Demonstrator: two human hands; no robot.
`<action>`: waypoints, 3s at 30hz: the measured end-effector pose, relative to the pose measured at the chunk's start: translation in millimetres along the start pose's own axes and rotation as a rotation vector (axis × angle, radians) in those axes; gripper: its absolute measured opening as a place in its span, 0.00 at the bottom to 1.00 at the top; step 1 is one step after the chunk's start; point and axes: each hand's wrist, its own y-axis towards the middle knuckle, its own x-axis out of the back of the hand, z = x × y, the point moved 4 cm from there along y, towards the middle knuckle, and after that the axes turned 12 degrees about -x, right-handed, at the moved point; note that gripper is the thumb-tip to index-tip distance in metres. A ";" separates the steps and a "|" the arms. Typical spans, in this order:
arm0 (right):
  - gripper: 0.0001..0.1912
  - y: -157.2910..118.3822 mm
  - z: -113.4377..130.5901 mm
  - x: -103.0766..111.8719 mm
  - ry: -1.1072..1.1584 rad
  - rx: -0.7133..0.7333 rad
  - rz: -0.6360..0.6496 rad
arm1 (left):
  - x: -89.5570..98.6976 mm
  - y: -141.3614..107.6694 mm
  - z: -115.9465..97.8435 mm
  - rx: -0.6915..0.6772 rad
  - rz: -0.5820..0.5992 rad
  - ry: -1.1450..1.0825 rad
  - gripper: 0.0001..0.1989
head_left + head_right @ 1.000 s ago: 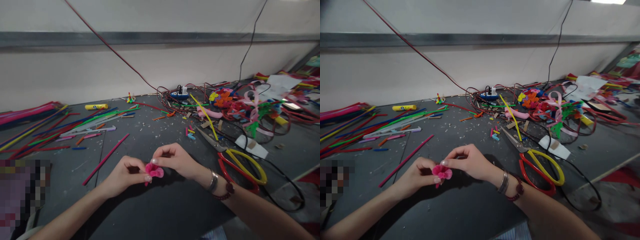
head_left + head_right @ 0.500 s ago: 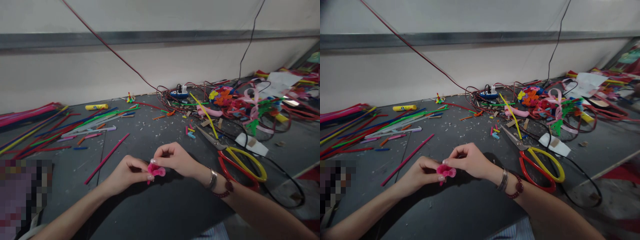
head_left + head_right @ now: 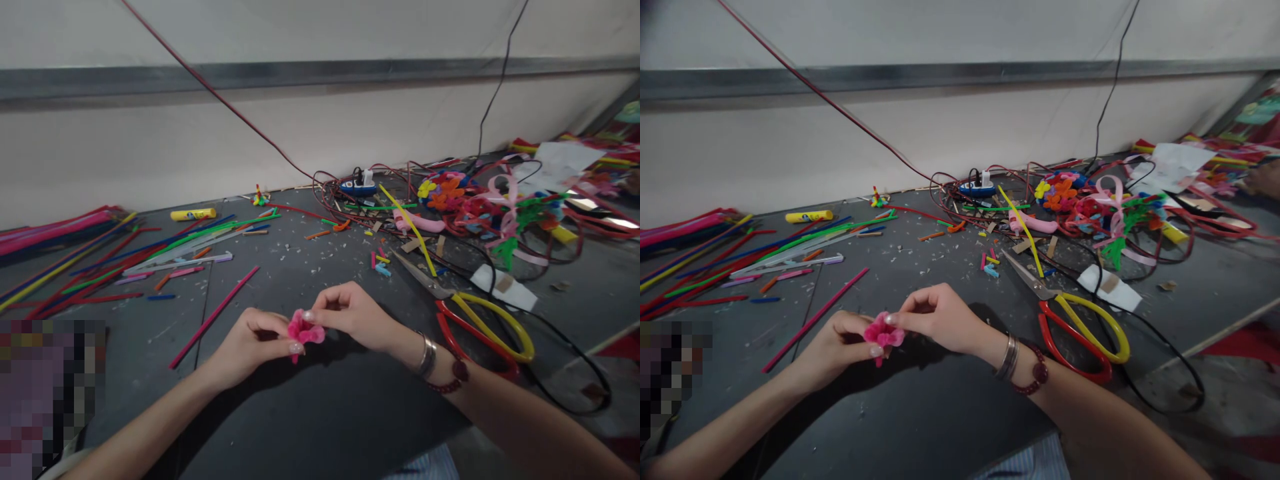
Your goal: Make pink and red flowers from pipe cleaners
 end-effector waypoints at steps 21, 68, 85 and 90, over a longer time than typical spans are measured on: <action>0.17 -8.1 5.2 -3.7 -0.250 0.116 0.037 | 2.0 2.1 -11.3 -0.136 -0.097 0.146 0.02; 0.14 -2.1 2.1 -2.6 0.015 0.151 0.052 | 10.5 -2.4 3.5 -0.090 -0.312 0.070 0.04; 0.03 -23.6 21.1 -8.9 -0.685 0.807 -0.262 | 3.0 -2.9 11.4 0.016 -0.254 -0.139 0.01; 0.04 -23.5 18.1 -9.4 -0.641 0.774 -0.244 | 3.0 -3.5 9.4 0.029 -0.249 -0.108 0.02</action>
